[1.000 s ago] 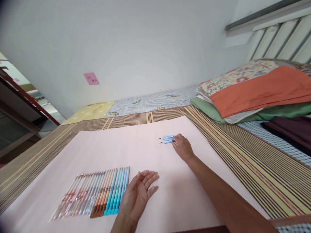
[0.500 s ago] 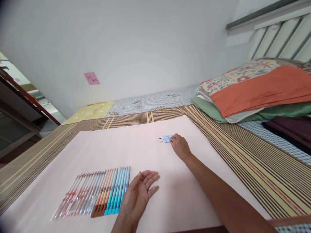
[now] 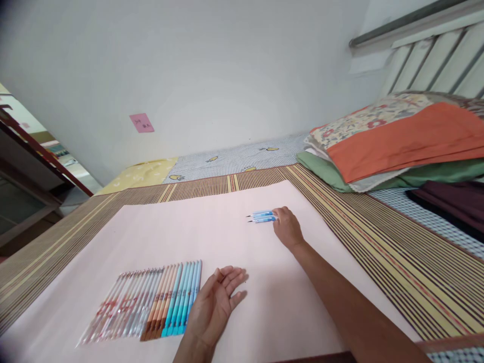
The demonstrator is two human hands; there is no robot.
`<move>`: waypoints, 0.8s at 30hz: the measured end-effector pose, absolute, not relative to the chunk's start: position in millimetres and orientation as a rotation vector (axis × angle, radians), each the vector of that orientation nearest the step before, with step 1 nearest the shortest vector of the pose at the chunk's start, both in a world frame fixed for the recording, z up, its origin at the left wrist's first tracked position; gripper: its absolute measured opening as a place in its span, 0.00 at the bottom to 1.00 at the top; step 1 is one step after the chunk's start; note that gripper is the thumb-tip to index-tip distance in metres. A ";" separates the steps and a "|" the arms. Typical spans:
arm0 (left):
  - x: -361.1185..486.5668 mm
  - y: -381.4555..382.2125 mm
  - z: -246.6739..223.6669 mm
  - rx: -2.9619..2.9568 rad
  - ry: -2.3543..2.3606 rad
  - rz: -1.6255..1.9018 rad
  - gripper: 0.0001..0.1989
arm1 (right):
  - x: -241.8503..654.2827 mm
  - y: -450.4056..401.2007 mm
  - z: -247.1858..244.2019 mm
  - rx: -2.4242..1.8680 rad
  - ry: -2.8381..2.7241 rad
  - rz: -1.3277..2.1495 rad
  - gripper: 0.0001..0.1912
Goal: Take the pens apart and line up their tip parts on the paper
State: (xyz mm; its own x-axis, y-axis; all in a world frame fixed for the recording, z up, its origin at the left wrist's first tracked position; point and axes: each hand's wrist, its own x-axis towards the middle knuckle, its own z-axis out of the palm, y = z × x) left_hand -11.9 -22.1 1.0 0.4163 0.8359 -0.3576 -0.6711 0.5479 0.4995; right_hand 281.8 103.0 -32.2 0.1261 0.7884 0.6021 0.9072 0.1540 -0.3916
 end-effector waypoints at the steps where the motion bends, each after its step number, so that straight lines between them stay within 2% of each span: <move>1: -11.9 -22.2 1.0 0.300 0.622 0.965 0.13 | 285.8 101.7 -33.7 -1.682 -1.639 -0.173 0.17; 7: -11.7 -21.9 0.8 0.305 0.618 0.962 0.13 | 293.8 96.3 -37.7 -1.791 -1.630 -0.128 0.10; 14: -12.0 -20.4 -0.7 0.310 0.621 0.956 0.13 | 277.8 83.5 -24.9 -1.748 -1.520 0.029 0.13; 19: -10.1 -24.6 3.6 0.361 0.634 0.972 0.13 | 243.3 25.3 0.9 -1.588 -1.577 0.272 0.11; 24: -3.9 -50.9 39.2 0.702 0.525 0.907 0.14 | 200.3 -60.1 15.6 -1.488 -1.582 0.668 0.15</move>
State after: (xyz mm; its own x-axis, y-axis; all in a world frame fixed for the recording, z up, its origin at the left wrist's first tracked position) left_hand -3.9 -50.9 39.2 0.5202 0.8459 -0.1180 -0.5236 0.4249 0.7384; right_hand 200.3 -60.1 15.6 0.0601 0.9748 0.2149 0.5259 0.1521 -0.8369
